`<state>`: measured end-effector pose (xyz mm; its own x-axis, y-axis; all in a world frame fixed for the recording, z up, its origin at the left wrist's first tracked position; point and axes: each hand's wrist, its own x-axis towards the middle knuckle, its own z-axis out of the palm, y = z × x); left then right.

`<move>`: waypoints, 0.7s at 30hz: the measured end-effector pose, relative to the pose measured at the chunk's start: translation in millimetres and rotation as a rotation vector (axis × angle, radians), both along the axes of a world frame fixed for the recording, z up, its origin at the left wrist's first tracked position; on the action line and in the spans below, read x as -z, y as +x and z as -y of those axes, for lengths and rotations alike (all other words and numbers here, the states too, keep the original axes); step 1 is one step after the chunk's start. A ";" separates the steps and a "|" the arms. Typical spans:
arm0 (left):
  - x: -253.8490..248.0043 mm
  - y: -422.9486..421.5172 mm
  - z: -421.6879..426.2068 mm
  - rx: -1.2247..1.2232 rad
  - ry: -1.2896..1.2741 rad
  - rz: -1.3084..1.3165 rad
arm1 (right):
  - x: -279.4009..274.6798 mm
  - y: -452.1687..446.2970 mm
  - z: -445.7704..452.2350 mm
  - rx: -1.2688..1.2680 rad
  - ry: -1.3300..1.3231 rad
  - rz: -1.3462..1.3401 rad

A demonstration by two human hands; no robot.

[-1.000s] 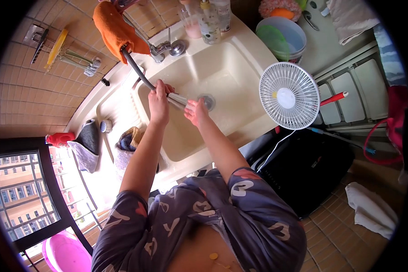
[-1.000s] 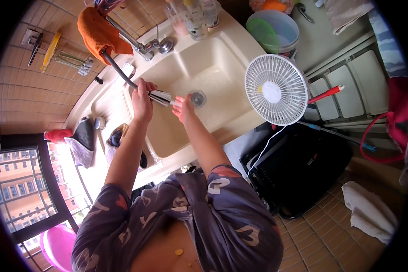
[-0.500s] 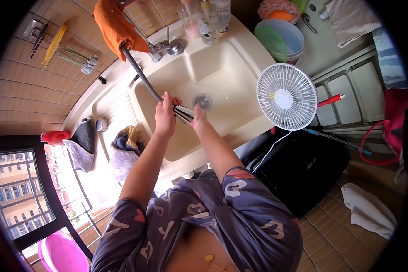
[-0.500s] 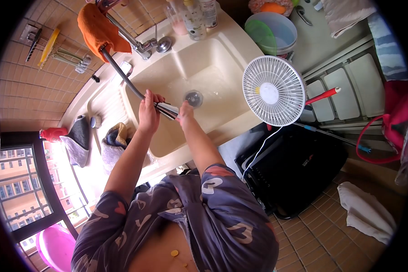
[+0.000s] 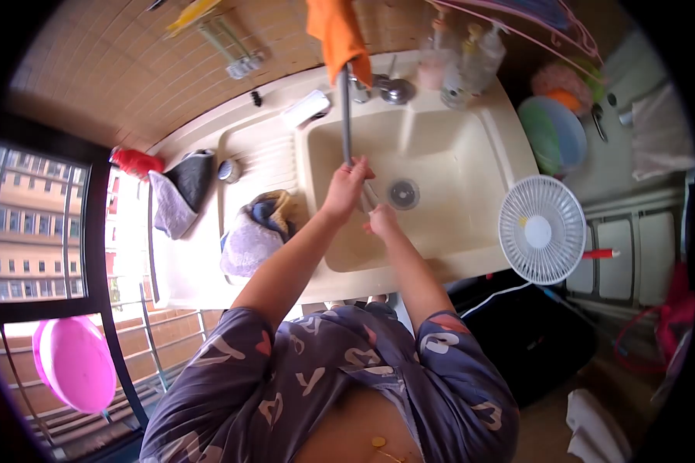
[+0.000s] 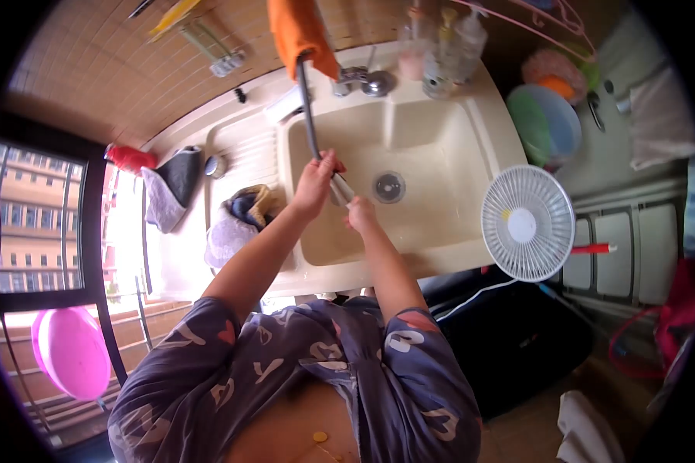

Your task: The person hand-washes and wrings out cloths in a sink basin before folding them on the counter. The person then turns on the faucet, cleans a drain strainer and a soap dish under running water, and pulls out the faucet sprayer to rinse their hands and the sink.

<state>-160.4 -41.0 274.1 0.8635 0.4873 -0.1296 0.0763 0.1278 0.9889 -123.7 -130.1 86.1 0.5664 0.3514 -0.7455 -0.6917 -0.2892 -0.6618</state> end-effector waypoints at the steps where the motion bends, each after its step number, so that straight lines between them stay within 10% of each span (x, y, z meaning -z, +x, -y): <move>1: -1.5 -1.6 0.8 0.003 -0.029 -0.014 | -1.8 -5.8 3.0 -0.170 -0.035 0.066; 9: -23.9 -14.3 11.3 0.071 -0.097 -0.027 | 5.5 -18.5 -33.6 -0.141 -0.141 0.733; 21: -123.1 28.5 -30.0 0.023 0.426 0.268 | -125.9 60.2 -41.7 -0.194 -0.005 0.335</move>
